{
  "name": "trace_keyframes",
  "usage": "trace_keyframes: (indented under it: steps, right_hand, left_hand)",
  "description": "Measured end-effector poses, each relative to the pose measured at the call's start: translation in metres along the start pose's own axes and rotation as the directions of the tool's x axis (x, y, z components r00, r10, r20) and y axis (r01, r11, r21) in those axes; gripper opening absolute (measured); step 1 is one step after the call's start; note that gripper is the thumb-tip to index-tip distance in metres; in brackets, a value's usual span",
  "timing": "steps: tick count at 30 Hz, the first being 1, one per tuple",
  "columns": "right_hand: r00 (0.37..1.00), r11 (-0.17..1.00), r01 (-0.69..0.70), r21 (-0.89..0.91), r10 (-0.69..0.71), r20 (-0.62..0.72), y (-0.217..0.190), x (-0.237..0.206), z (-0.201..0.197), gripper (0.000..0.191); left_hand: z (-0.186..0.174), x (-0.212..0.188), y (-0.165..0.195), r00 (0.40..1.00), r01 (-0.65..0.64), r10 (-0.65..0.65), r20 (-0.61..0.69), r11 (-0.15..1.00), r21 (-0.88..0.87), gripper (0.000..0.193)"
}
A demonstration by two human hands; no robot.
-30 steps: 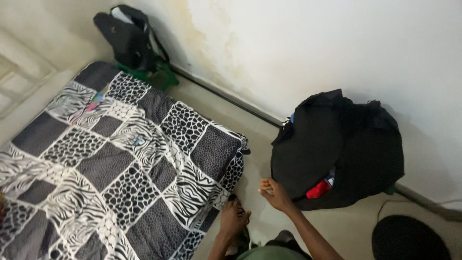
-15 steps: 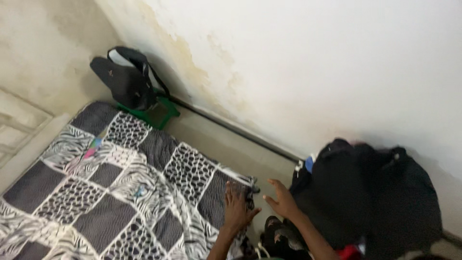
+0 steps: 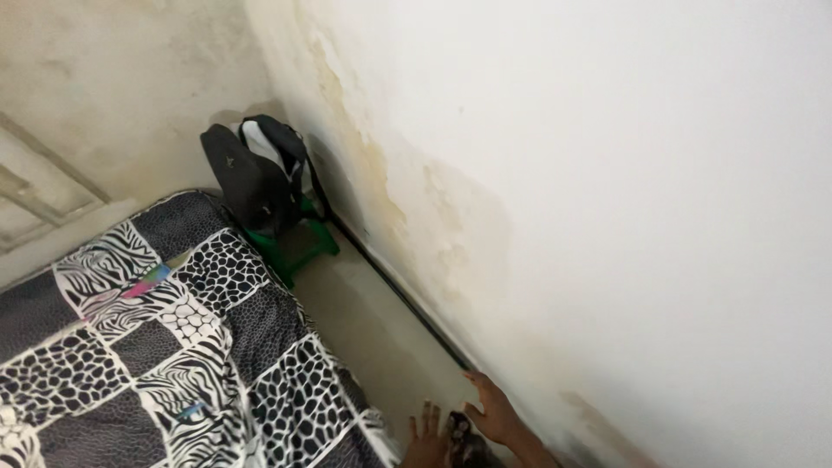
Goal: The person moves a small grey table across the bedroom floor, repositioning it near the bed and wardrobe. They then carry a white plastic chair and a green plastic stool from the corner and place them beside the table, adjusting the positions of the furniture pieces.
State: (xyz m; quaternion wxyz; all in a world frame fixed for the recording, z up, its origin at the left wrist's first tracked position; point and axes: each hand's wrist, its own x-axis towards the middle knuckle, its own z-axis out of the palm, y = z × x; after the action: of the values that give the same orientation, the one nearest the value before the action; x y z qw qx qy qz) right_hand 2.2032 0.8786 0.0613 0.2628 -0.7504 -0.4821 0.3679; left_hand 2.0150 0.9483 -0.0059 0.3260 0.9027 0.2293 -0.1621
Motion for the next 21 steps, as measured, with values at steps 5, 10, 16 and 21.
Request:
trace_keyframes:
  steps: [5, 10, 16, 21]
  right_hand:
    - [0.987, 0.981, 0.148, -0.122, -0.14, 0.074, -0.003, 0.095, -0.089, 0.065]
    - [0.984, 0.969, 0.176, -0.174, -0.175, 0.021, -0.005, 0.166, -0.134, 0.073]
    - [0.994, 0.974, 0.106, -0.201, -0.107, 0.006, -0.036, 0.229, -0.101, 0.08]
    - [0.984, 0.987, 0.107, -0.119, -0.089, 0.152, -0.07, 0.294, -0.065, 0.084]
  left_hand:
    - [-0.031, 0.1, 0.013, 0.99, -0.139, 0.14, -0.006, 0.983, -0.123, 0.085]
    - [-0.059, 0.13, -0.004, 0.998, -0.062, 0.053, -0.046, 0.974, -0.22, 0.119]
    - [-0.107, 0.139, -0.061, 0.99, 0.02, -0.034, -0.139, 0.995, -0.099, 0.12]
    - [-0.164, 0.149, -0.13, 0.98, 0.15, -0.16, -0.117, 0.985, -0.091, 0.112]
